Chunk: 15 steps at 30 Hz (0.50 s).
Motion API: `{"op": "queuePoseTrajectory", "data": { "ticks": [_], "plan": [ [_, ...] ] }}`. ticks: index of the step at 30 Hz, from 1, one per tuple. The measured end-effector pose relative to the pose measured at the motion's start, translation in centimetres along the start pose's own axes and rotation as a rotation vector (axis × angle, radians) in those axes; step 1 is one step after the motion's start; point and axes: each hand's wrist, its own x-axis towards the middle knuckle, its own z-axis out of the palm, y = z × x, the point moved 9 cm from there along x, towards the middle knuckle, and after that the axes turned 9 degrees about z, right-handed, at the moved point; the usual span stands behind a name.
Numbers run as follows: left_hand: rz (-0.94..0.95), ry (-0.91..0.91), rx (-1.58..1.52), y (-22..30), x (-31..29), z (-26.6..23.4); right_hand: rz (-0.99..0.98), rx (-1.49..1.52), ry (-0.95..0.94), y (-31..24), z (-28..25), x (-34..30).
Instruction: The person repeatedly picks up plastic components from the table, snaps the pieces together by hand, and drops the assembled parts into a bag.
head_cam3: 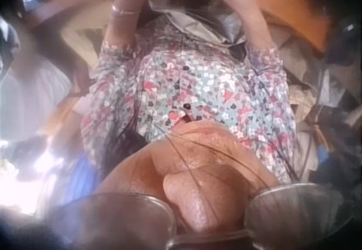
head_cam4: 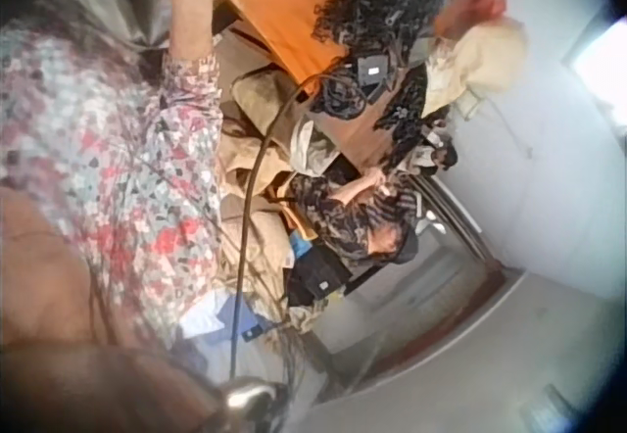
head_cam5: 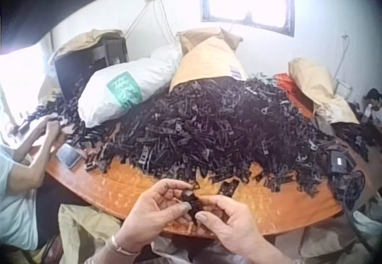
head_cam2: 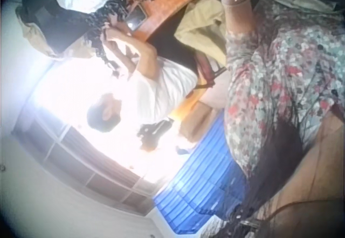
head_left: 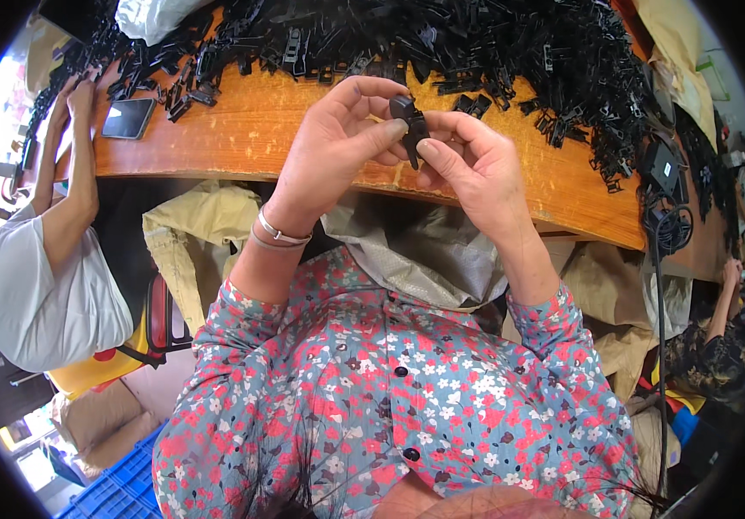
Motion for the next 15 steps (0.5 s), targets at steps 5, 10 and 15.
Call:
{"op": "queuePoseTrajectory", "data": {
  "ticks": [5,10,15],
  "plan": [
    [0.029,0.051,0.061,0.0,-0.4,0.3,-0.028,-0.11,0.051,-0.5,0.1,-0.2],
    [0.179,0.159,0.065,0.7,-1.4,1.3,-0.233,-0.384,0.14,-1.1,-0.3,-0.1],
    [0.273,0.161,0.282,1.1,-2.2,2.2,-0.329,-0.526,0.219,-1.7,0.4,-0.6]
  ]
}}
